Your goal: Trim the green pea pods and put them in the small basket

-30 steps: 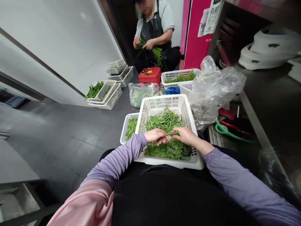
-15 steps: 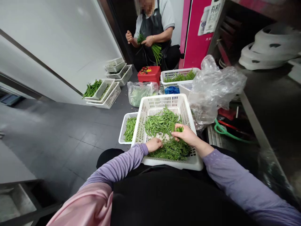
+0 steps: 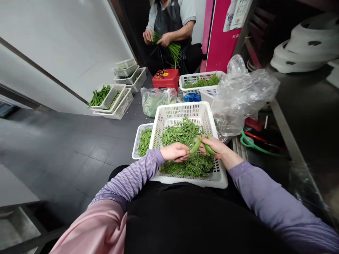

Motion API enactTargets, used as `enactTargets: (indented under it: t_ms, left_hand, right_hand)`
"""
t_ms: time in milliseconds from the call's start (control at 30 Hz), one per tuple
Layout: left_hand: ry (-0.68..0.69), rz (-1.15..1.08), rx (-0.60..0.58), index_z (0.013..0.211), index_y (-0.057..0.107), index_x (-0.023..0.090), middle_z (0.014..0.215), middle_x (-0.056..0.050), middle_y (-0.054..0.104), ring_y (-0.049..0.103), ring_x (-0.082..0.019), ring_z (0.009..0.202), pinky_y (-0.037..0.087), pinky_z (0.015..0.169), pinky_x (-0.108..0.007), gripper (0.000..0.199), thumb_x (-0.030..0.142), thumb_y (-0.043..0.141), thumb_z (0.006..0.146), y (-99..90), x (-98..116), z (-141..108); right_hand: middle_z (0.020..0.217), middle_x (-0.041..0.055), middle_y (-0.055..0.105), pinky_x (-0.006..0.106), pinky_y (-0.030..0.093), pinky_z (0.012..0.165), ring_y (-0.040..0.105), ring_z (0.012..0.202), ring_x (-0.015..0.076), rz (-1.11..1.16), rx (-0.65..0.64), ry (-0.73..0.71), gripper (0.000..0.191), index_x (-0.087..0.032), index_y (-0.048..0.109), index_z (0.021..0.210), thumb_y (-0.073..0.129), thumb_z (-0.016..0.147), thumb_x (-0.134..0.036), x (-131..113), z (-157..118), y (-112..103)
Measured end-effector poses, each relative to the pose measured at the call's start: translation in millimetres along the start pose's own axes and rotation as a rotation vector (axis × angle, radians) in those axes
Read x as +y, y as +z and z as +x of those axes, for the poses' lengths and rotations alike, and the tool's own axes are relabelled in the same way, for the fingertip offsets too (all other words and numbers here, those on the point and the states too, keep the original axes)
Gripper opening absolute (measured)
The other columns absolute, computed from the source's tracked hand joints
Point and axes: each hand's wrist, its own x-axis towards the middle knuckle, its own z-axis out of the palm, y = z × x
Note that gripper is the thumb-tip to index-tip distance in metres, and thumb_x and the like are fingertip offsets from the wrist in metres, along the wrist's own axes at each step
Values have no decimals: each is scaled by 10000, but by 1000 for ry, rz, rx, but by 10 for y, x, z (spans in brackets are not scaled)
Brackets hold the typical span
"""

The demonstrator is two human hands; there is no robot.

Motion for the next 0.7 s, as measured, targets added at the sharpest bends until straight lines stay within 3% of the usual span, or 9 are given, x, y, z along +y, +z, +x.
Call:
enactTargets:
  t_ms: [67, 133, 200, 267, 367, 467, 567, 633, 700]
  left_hand:
    - [-89, -125, -214, 509, 377, 153, 444, 40, 334, 293, -39, 345, 205, 340, -182, 270, 285, 479, 721, -60, 60, -18]
    - [-185, -195, -308, 490, 366, 155, 423, 52, 284, 237, -30, 326, 138, 319, -177, 264, 259, 513, 683, -72, 77, 15]
    - [-201, -263, -261, 486, 342, 161, 413, 66, 244, 191, -22, 317, 96, 309, -169, 268, 246, 517, 670, -26, 54, 89]
    - [-109, -359, -99, 503, 319, 168, 418, 73, 235, 186, -21, 318, 103, 308, -159, 273, 264, 500, 684, 61, 9, 185]
    - [86, -483, 248, 549, 295, 176, 455, 73, 251, 208, -26, 338, 145, 321, -153, 261, 308, 436, 724, 196, -89, 340]
    - [95, -320, 528, 575, 319, 175, 485, 57, 284, 251, -40, 363, 206, 344, -160, 237, 316, 323, 765, 260, -312, 428]
    - [-173, 293, 436, 575, 443, 149, 521, 13, 404, 414, -74, 464, 354, 461, -191, 182, 261, 407, 713, 244, -706, 357]
    - [-397, 704, 298, 703, 556, 137, 707, -43, 526, 523, -131, 625, 419, 586, -238, 124, 212, 542, 605, 197, -964, 280]
    - [-489, 940, 273, 915, 573, 149, 960, -104, 532, 558, -191, 776, 437, 667, -279, 357, 201, 598, 562, 129, -1115, 299]
  right_hand:
    - [513, -48, 475, 182, 320, 330, 421, 366, 57, 14, -24, 72, 358, -149, 550, 746, 576, 694, -502, 0, 9, -33]
    - [504, -35, 492, 185, 314, 324, 416, 353, 58, -60, -180, 163, 392, -130, 563, 721, 580, 677, -520, 18, -11, -25]
    - [484, -26, 505, 193, 318, 330, 419, 342, 67, -143, -357, 203, 368, -124, 558, 692, 614, 655, -485, 29, -59, 10]
    - [460, -29, 507, 204, 327, 340, 426, 336, 79, -202, -378, 149, 318, -136, 539, 668, 624, 656, -442, 18, -104, 54]
    - [497, -27, 535, 214, 372, 406, 478, 414, 93, -362, -99, -97, 252, -155, 536, 642, 638, 651, -384, -18, -96, 115]
    - [577, -17, 568, 208, 404, 473, 515, 516, 99, -402, 411, -353, 221, -161, 556, 630, 683, 598, -340, -64, 9, 87]
    - [537, -38, 535, 205, 410, 431, 491, 454, 86, -39, 771, -495, 228, -179, 543, 660, 667, 614, -364, -192, 80, -116]
    - [518, -44, 519, 202, 414, 399, 480, 418, 80, 225, 741, -500, 221, -183, 528, 662, 632, 651, -378, -329, 57, -300]
    - [539, -28, 540, 205, 437, 400, 508, 436, 86, 398, 606, -408, 218, -180, 513, 642, 588, 689, -379, -458, 0, -433]
